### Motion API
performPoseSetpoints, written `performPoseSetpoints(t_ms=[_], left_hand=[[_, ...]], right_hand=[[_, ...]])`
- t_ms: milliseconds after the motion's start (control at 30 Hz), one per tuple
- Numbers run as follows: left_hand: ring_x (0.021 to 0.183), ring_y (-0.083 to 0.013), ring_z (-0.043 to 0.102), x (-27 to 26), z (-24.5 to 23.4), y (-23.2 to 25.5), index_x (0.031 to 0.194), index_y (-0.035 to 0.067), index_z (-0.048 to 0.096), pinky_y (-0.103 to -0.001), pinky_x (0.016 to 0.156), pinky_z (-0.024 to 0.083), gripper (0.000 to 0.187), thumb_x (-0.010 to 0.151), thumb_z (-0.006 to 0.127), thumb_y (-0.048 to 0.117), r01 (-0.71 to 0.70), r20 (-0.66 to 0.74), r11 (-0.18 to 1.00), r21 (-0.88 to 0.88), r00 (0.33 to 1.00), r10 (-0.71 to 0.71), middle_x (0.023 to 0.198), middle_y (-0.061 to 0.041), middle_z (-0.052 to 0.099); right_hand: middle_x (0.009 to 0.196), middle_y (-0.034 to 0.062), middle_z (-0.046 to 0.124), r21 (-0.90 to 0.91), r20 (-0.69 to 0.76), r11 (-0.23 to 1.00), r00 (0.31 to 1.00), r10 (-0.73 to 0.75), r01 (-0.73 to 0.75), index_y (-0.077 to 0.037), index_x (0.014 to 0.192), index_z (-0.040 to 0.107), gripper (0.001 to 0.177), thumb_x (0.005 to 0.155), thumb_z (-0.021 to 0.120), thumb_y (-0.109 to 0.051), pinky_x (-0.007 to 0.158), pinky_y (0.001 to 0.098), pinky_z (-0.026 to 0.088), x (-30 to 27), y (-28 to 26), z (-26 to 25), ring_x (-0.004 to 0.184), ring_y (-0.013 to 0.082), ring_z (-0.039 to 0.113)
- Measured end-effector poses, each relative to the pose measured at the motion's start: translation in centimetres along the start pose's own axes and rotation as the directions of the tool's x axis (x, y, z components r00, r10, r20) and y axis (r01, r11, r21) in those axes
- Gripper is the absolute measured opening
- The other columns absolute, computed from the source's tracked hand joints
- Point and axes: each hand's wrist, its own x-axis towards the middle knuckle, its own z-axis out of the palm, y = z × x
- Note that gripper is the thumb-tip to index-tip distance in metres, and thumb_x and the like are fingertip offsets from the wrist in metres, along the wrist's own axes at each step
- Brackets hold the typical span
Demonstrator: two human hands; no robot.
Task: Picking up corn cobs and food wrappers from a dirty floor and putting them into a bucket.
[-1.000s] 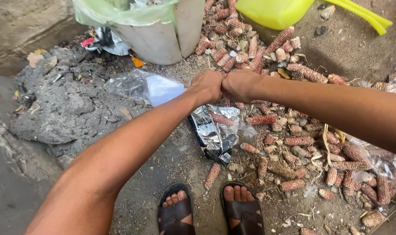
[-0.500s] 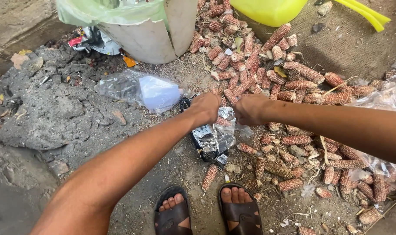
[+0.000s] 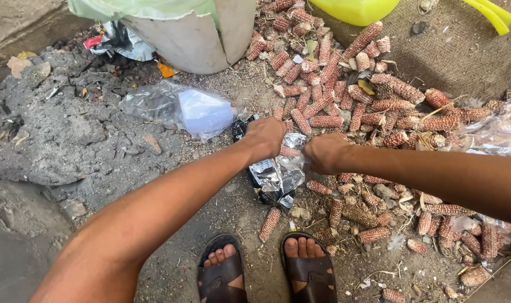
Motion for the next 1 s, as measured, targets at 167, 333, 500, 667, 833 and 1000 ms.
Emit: performPoseSetpoints(t_ms=[167,333,500,667,833,1000], left_hand=[[0.096,-0.0162,0.068,0.3,0.3,0.1,0.099,0.008,0.068,-0.029,0.091,0.061,0.039,0.078,0.054,-0.021,0.045,0.033,0.999,0.015,0.998,-0.045,0.101,-0.008,0.066],[0.095,-0.0177,0.069,0.8,0.8,-0.3,0.100,0.008,0.067,-0.030,0.086,0.059,0.032,0.082,0.058,-0.016,-0.006,0.004,0.998,0.054,1.000,0.006,0.101,-0.009,0.065],[0.091,-0.0152,0.068,-0.4,-0.1,0.5,0.091,0.009,0.068,-0.031,0.082,0.059,0.014,0.080,0.077,0.008,-0.025,0.040,0.997,-0.071,0.999,0.028,0.097,-0.006,0.066],[0.086,-0.0167,0.061,-0.1,0.0,0.1,0.090,0.010,0.067,-0.036,0.080,0.054,0.038,0.075,0.089,0.037,-0.136,0.026,0.991,-0.007,0.990,0.136,0.092,-0.004,0.064],[0.081,-0.0167,0.064,0.5,-0.3,-1.1,0.099,0.010,0.066,-0.037,0.080,0.054,0.033,0.084,0.081,0.035,-0.138,-0.022,0.989,-0.055,0.990,0.137,0.089,-0.004,0.066],[0.081,-0.0203,0.066,0.0,-2.8,-1.2,0.098,0.007,0.068,-0.039,0.076,0.056,0.018,0.091,0.072,0.023,-0.114,-0.127,0.993,0.002,0.985,0.114,0.089,-0.007,0.066]], right_hand=[[0.078,0.0065,0.061,0.049,-0.035,0.998,0.999,0.032,-0.030,-0.012,0.094,0.070,0.032,0.109,0.045,-0.025,0.057,0.0310,0.052,0.4,-0.1,-0.2,0.062,0.0137,0.051],[0.079,0.0051,0.062,0.097,-0.062,0.995,0.998,0.032,-0.026,-0.014,0.094,0.068,0.021,0.103,0.051,-0.022,0.060,0.0327,0.055,0.2,0.5,-1.0,0.065,0.0147,0.057],[0.080,0.0054,0.064,0.159,-0.078,0.987,0.996,0.040,-0.028,-0.013,0.095,0.072,0.017,0.099,0.058,-0.022,0.063,0.0351,0.057,-0.7,0.5,-3.2,0.068,0.0157,0.060],[0.087,0.0084,0.073,0.249,-0.099,0.969,0.995,0.025,0.000,-0.013,0.103,0.076,0.017,0.098,0.062,-0.023,0.067,0.0340,0.058,0.2,1.3,-5.3,0.074,0.0175,0.068],[0.095,0.0074,0.081,0.380,-0.218,0.914,0.974,-0.063,0.144,-0.013,0.101,0.080,0.017,0.091,0.067,-0.017,0.077,0.0306,0.059,2.6,3.6,-6.8,0.082,0.0154,0.078],[0.094,0.0059,0.080,0.302,-0.327,0.937,0.942,-0.073,0.178,-0.012,0.102,0.078,0.016,0.088,0.073,-0.017,0.081,0.0354,0.060,0.4,2.9,-10.2,0.084,0.0170,0.076]])
